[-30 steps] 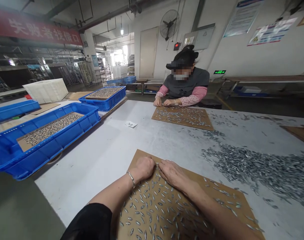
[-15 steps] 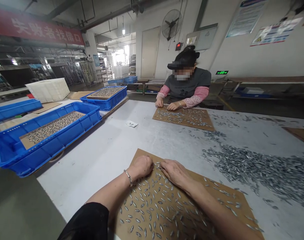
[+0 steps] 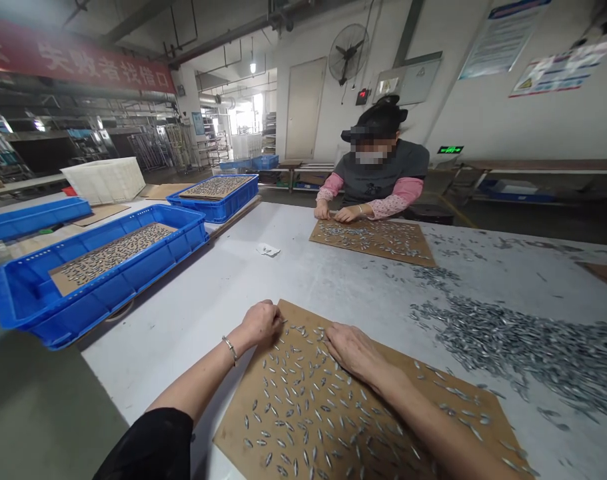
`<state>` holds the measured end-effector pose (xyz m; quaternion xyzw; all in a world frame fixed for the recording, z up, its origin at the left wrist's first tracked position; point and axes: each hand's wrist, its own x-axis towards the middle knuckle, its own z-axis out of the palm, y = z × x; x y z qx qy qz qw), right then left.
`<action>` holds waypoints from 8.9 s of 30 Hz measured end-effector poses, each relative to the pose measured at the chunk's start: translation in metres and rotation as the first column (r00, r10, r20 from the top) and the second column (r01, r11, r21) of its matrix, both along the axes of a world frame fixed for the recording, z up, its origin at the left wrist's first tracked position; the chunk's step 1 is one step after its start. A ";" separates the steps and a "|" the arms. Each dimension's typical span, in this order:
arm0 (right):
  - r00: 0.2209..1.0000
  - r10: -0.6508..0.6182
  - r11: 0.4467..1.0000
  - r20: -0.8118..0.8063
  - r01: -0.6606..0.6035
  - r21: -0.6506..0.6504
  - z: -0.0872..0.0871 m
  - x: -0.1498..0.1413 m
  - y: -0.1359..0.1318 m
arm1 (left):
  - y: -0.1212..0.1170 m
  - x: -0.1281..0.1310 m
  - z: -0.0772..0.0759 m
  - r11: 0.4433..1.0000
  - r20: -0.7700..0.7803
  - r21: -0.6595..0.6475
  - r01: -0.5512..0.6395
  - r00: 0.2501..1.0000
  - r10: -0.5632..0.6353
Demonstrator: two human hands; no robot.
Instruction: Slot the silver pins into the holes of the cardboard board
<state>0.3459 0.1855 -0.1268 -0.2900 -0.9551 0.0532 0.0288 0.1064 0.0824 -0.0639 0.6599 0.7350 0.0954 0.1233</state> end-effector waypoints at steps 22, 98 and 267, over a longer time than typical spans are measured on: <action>0.993 -0.106 0.982 -0.054 0.096 -0.161 0.010 -0.003 0.008 | 0.026 0.046 -0.020 0.982 -0.096 -0.092 0.165 0.980 -0.174; 0.998 -0.055 0.991 0.037 0.059 -0.123 0.020 -0.076 0.019 | 0.022 0.009 -0.035 0.995 0.113 -0.044 -0.089 0.989 0.093; 0.978 -0.190 0.980 0.087 0.194 -0.043 0.021 -0.012 0.022 | -0.054 0.009 -0.062 0.696 0.475 0.593 -0.405 0.874 0.104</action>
